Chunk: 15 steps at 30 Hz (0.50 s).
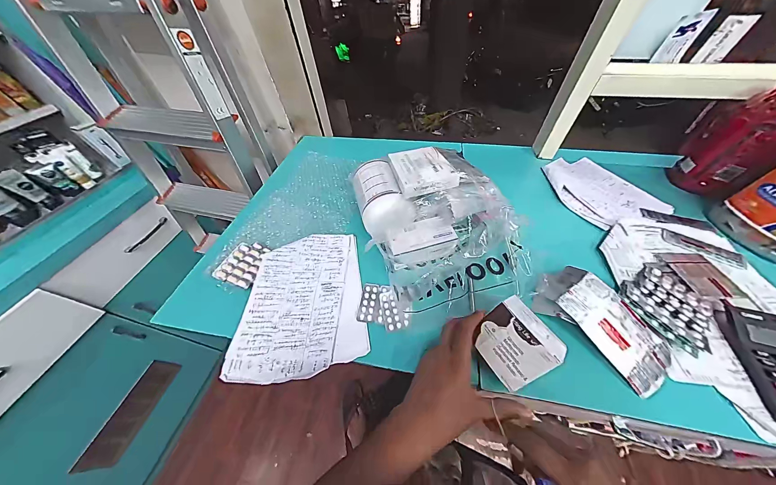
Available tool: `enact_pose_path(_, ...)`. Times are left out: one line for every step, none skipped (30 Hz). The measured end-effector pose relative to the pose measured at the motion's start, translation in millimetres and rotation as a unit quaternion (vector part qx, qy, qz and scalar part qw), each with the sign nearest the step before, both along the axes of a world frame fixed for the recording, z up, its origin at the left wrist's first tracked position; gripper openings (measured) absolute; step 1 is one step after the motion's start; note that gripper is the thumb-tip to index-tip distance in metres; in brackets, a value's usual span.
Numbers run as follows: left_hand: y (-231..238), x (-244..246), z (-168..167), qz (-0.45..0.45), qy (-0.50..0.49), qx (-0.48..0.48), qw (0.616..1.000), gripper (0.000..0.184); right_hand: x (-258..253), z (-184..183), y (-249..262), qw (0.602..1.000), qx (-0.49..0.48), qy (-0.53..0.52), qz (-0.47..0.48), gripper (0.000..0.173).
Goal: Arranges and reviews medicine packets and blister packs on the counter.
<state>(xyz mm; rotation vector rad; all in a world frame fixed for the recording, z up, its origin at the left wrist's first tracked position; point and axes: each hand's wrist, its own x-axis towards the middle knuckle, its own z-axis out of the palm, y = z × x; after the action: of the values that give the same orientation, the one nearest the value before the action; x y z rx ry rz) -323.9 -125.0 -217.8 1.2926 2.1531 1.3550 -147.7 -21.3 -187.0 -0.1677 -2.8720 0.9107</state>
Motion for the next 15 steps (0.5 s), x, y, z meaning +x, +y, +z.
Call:
enact_pose_path(-8, -4, 4, -0.023, -0.035, -0.011, 0.999, 0.107, 0, -5, 0, 0.999, -0.033, 0.008, 0.015, 0.026)
enact_pose_path(-16, -8, 7, -0.046, -0.069, -0.022, 0.996, 0.105, -1, -10, -1, 0.998, -0.061, 0.019, 0.029, 0.03)
enact_pose_path(-25, -12, 6, -0.068, -0.103, -0.02, 0.992, 0.102, -3, -13, -2, 0.996, -0.08, 0.024, 0.04, 0.032)
enact_pose_path(-33, -17, 5, -0.089, -0.13, -0.016, 0.987, 0.098, -5, -15, -4, 0.995, -0.087, 0.033, 0.044, 0.031)
enact_pose_path(-42, -21, 2, -0.108, -0.153, -0.006, 0.982, 0.094, -8, -17, -4, 0.994, -0.083, 0.051, 0.04, 0.027)
enact_pose_path(-50, -24, -1, -0.121, -0.176, 0.021, 0.977, 0.089, -11, -19, -5, 0.994, -0.078, 0.068, 0.031, 0.022)
enact_pose_path(-58, -26, -3, -0.135, -0.211, 0.055, 0.967, 0.085, -13, -20, -5, 0.994, -0.073, 0.082, 0.017, 0.018)
enact_pose_path(-65, -27, -4, -0.148, -0.256, 0.094, 0.951, 0.08, -15, -21, -6, 0.993, -0.066, 0.095, 0.0, 0.02)
enact_pose_path(-69, -26, -4, -0.156, -0.307, 0.136, 0.929, 0.075, -17, -22, -7, 0.993, -0.052, 0.106, -0.017, 0.024)
enact_pose_path(-72, -22, -3, -0.161, -0.359, 0.171, 0.903, 0.07, -21, -23, -9, 0.992, -0.032, 0.115, -0.032, 0.029)
enact_pose_path(-73, -17, -2, -0.165, -0.403, 0.197, 0.879, 0.067, -24, -24, -10, 0.991, -0.005, 0.123, -0.043, 0.033)
enact_pose_path(-72, -11, -2, -0.174, -0.427, 0.21, 0.862, 0.065, -28, -26, -13, 0.989, 0.026, 0.138, -0.053, 0.038)
enact_pose_path(-70, -5, -2, -0.184, -0.434, 0.219, 0.854, 0.064, -31, -28, -16, 0.985, 0.053, 0.15, -0.062, 0.043)
enact_pose_path(-68, -1, -3, -0.194, -0.436, 0.233, 0.848, 0.064, -35, -29, -18, 0.983, 0.067, 0.154, -0.069, 0.047)
enact_pose_path(-66, 3, -3, -0.202, -0.445, 0.254, 0.835, 0.063, -38, -29, -21, 0.983, 0.068, 0.154, -0.074, 0.053)
